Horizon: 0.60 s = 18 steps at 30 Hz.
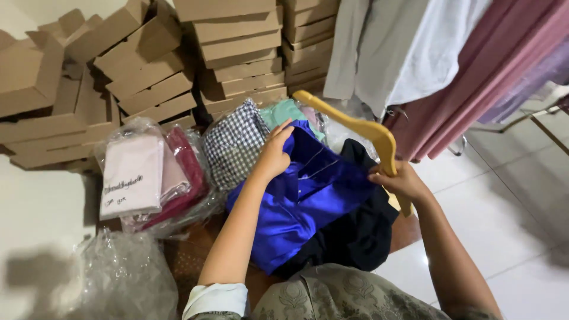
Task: Hanging various clothing items onto wooden hangers in a stockroom area.
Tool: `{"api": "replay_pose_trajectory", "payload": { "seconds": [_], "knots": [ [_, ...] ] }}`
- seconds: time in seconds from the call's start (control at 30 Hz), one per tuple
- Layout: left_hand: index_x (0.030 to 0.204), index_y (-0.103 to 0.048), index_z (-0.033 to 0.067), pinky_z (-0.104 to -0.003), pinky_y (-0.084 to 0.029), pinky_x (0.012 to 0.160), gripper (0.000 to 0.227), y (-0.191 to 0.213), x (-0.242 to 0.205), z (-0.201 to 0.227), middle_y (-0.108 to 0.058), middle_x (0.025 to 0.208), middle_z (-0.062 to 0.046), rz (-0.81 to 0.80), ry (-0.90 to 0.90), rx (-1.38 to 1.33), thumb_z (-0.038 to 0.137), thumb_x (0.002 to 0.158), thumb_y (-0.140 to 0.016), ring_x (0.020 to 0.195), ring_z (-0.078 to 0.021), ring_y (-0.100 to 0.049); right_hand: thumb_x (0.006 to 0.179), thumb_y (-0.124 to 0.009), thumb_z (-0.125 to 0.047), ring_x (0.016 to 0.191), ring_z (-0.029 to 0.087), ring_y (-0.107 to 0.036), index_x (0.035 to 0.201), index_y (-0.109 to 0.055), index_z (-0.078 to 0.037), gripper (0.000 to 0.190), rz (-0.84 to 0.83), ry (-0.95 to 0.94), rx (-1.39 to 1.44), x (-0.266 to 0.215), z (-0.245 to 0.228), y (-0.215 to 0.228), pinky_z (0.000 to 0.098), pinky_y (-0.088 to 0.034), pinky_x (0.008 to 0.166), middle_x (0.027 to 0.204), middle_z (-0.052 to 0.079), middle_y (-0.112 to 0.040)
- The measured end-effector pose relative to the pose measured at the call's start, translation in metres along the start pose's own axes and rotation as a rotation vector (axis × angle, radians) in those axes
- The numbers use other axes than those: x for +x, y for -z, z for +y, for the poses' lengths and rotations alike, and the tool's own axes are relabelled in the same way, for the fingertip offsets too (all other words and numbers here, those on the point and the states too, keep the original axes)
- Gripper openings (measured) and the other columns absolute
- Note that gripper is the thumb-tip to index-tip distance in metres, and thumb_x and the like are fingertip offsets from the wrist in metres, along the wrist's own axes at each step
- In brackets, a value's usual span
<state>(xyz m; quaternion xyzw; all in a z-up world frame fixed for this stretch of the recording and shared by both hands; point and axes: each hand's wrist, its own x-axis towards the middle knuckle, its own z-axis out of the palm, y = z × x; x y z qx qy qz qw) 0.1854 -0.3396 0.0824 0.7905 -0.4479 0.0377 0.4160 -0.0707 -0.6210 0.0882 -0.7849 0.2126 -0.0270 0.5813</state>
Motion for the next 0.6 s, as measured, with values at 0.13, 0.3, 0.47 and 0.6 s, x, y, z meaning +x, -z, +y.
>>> {"api": "replay_pose_trajectory", "payload": {
  "seconds": [0.13,0.3,0.47,0.6],
  "knots": [
    [0.141,-0.054,-0.0012,-0.039,-0.029,0.122,0.078,0.003,0.016,-0.027,-0.041,0.16,-0.019,-0.031,0.091,-0.079,-0.016,0.064,-0.049,0.149,-0.0367,-0.035,0.094,-0.067,-0.041,0.048,0.009,-0.045,0.088,-0.077,-0.007,0.036,-0.128,0.089,0.074,0.004,0.036,0.029,0.0255,-0.035,0.046,0.056,-0.001,-0.048],
    [0.148,-0.049,0.0008,-0.035,-0.023,0.126,0.086,0.035,0.031,-0.032,-0.034,0.162,-0.022,-0.166,0.249,-0.071,-0.016,0.064,-0.048,0.157,-0.0346,-0.023,0.09,-0.064,-0.042,0.047,0.009,-0.048,0.075,-0.071,-0.005,0.041,-0.347,0.038,0.16,-0.001,0.053,0.046,0.0277,-0.038,0.041,0.058,-0.001,-0.058],
    [0.155,-0.035,0.0016,-0.038,-0.016,0.126,0.091,0.041,0.04,0.008,-0.015,0.168,-0.021,-0.259,0.314,-0.01,-0.014,0.068,-0.053,0.157,-0.0357,-0.012,0.092,-0.069,-0.042,0.051,0.01,-0.039,0.07,-0.064,-0.004,0.045,-0.251,-0.208,0.107,-0.008,0.03,0.003,0.0281,-0.029,0.045,0.06,-0.002,-0.049],
    [0.157,-0.024,0.0005,-0.052,-0.008,0.122,0.093,0.033,0.053,0.091,0.005,0.169,-0.018,-0.432,0.367,0.165,-0.014,0.07,-0.054,0.155,-0.0406,0.001,0.094,-0.063,-0.048,0.048,0.008,-0.047,0.065,-0.063,-0.005,0.052,-0.302,-0.117,-0.055,0.017,0.03,-0.033,0.0256,-0.037,0.044,0.054,-0.003,-0.053]
  ]
}}
